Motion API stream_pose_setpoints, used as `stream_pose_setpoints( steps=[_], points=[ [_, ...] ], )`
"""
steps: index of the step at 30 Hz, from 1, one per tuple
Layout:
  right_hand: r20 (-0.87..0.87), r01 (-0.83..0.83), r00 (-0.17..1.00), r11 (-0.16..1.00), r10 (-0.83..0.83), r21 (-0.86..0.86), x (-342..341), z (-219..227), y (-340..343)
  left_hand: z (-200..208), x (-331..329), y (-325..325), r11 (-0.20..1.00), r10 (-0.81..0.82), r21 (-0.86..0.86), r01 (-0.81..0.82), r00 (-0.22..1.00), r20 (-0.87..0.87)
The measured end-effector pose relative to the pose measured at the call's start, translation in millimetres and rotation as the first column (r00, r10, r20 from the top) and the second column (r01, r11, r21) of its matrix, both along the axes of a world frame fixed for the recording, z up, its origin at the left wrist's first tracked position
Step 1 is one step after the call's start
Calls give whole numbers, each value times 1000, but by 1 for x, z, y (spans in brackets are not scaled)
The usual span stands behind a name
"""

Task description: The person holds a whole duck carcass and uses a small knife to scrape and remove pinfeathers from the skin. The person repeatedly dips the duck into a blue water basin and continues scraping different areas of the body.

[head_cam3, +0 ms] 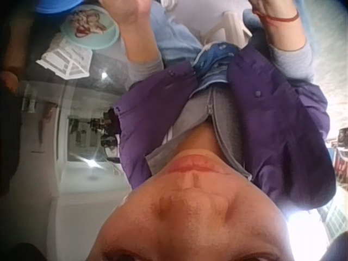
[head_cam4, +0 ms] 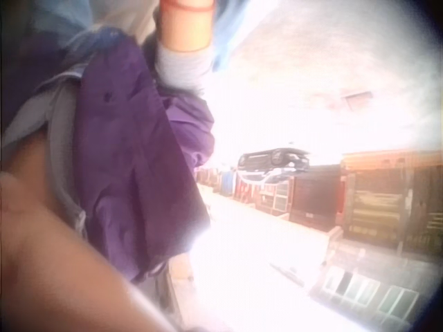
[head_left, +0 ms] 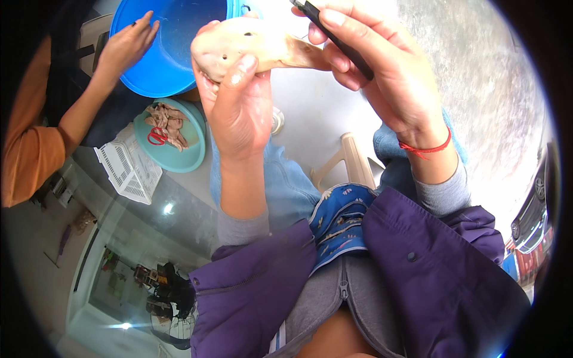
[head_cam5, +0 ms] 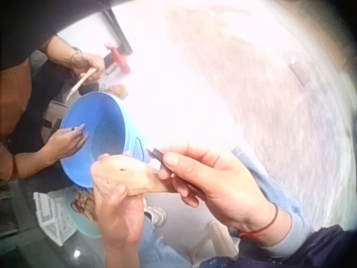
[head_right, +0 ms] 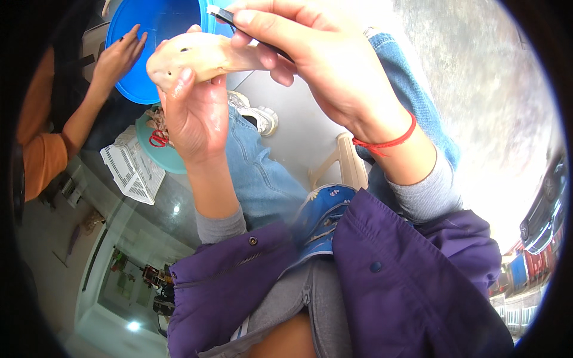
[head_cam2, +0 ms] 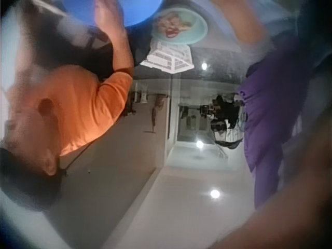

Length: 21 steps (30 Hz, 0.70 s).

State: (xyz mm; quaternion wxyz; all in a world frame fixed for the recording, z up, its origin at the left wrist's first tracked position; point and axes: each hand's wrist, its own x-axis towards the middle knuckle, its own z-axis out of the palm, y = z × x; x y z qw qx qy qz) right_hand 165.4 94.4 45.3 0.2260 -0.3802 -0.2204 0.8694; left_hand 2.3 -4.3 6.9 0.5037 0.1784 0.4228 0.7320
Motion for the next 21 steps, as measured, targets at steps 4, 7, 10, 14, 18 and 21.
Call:
stream_pose_setpoints(
  steps=[4,7,10,14,18,21],
  points=[
    [88,-86,994,966,67,243,1,-3,-3,4,2,0,1000,1,-10,-1,1000,31],
    [65,-84,995,967,70,242,-2,-6,-7,4,2,-1,1000,14,-7,-14,999,53],
    [61,-84,996,956,69,282,-5,-6,-10,4,1,-2,1000,19,-8,-18,998,65],
    [73,-77,996,959,59,273,-8,-3,-11,4,0,-2,1000,20,6,-20,997,70],
    [64,-67,997,966,53,252,-9,-1,-11,3,0,-1,999,41,5,-41,997,73],
    [38,-110,994,965,104,239,-4,-1,-8,2,1,-1,999,37,1,-38,997,62]
  ],
)
